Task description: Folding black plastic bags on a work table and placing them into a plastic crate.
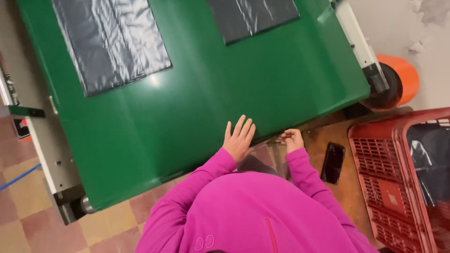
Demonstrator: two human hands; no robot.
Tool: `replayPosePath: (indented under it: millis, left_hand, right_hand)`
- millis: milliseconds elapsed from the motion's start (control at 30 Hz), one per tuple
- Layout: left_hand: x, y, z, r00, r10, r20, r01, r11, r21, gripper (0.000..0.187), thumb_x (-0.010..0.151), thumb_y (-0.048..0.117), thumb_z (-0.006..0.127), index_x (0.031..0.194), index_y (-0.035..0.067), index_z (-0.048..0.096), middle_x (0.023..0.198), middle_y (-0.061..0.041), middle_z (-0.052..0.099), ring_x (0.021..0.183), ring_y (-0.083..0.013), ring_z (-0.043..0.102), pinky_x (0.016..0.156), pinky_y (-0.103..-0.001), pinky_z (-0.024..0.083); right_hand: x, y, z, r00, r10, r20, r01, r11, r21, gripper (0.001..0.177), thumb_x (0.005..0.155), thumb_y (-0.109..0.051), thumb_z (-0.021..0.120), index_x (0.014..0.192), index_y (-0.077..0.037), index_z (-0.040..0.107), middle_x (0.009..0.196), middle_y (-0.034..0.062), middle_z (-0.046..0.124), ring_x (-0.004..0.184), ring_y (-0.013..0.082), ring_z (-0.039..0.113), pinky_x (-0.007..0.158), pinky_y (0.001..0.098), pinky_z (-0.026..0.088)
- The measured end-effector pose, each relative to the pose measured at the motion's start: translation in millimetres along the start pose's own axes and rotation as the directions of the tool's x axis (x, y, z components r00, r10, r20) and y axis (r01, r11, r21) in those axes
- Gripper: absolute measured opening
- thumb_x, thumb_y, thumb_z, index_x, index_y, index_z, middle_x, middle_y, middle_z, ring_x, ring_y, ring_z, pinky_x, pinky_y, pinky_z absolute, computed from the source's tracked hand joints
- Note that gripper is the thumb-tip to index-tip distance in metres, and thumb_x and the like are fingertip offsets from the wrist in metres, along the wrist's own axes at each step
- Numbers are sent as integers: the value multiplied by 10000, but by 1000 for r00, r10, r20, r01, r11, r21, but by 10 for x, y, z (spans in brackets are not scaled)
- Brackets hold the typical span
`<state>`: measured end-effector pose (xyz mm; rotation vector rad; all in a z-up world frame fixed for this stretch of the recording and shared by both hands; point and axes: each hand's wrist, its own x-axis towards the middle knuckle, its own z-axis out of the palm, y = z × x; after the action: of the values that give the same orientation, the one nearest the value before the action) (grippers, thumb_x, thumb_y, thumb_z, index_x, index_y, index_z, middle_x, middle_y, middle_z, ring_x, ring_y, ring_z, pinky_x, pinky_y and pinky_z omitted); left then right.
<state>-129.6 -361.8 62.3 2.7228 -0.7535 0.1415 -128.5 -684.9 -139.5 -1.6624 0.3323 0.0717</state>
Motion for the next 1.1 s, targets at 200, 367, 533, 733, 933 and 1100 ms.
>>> replayPosePath:
  millis: [200, 367, 533, 733, 933, 1100]
  left_hand:
    - [250, 117, 19, 999, -36, -24, 37, 996, 76, 950, 714, 447, 856, 1485, 60, 458, 1590, -137, 384, 1536, -347, 249, 1157, -650, 298]
    - [525, 281, 143, 999, 7, -41, -3, 996, 92, 824, 742, 408, 824, 1420, 54, 516, 1573, -143, 416, 1532, -341, 268, 1157, -616, 323]
    - [631, 374, 633, 968, 229, -101, -221, 972, 81, 391, 859, 298, 750, 1173, 120, 602, 1412, -95, 564, 1484, -298, 414, 1151, -557, 400]
    - [996, 487, -145, 918, 366, 152, -173, 714, -679, 271, 884, 92, 677, 1152, 81, 640, 1112, -87, 681, 1090, -306, 672, 859, -395, 540]
    - [1475, -27, -619, 993, -79, 82, 102, 291, -951, 184, 944, 72, 670, 1118, 20, 638, 1013, -80, 666, 929, -138, 663, 830, -301, 544]
    - [2089, -1255, -118, 793, -607, -51, 153, 279, -948, 200, 977, 119, 649, 1128, -7, 611, 897, -34, 606, 821, -113, 549, 744, -286, 493]
  right_hand:
    - [34, -149, -165, 993, 105, 46, -110, 982, 154, 301, 934, 104, 457, 1181, -65, 488, 1003, 79, 663, 914, 209, 697, 765, 310, 579]
    - [3, -550, -258, 972, 230, 41, -233, 957, 173, 330, 892, 112, 443, 1175, -57, 461, 1019, 124, 670, 927, 263, 724, 752, 330, 583]
    - [-90, -471, -676, 962, 244, 121, -256, 962, 98, 300, 954, 97, 438, 1237, -3, 442, 1175, 196, 664, 1057, 315, 723, 862, 357, 587]
    - [87, -458, -1400, 994, 57, 97, -89, 925, 371, 582, 970, -223, 526, 1514, -32, 443, 1383, 162, 568, 1179, 269, 611, 998, 409, 520]
    - [896, -1838, -1364, 959, -253, 126, 154, 843, 516, 578, 1029, -400, 620, 1455, -18, 543, 1321, 84, 661, 1182, 199, 665, 1041, 357, 532]
    - [1993, -2370, -784, 884, -143, 445, 142, 989, 35, 515, 898, -97, 755, 1365, 5, 567, 1220, -1, 703, 1093, 90, 668, 969, 267, 533]
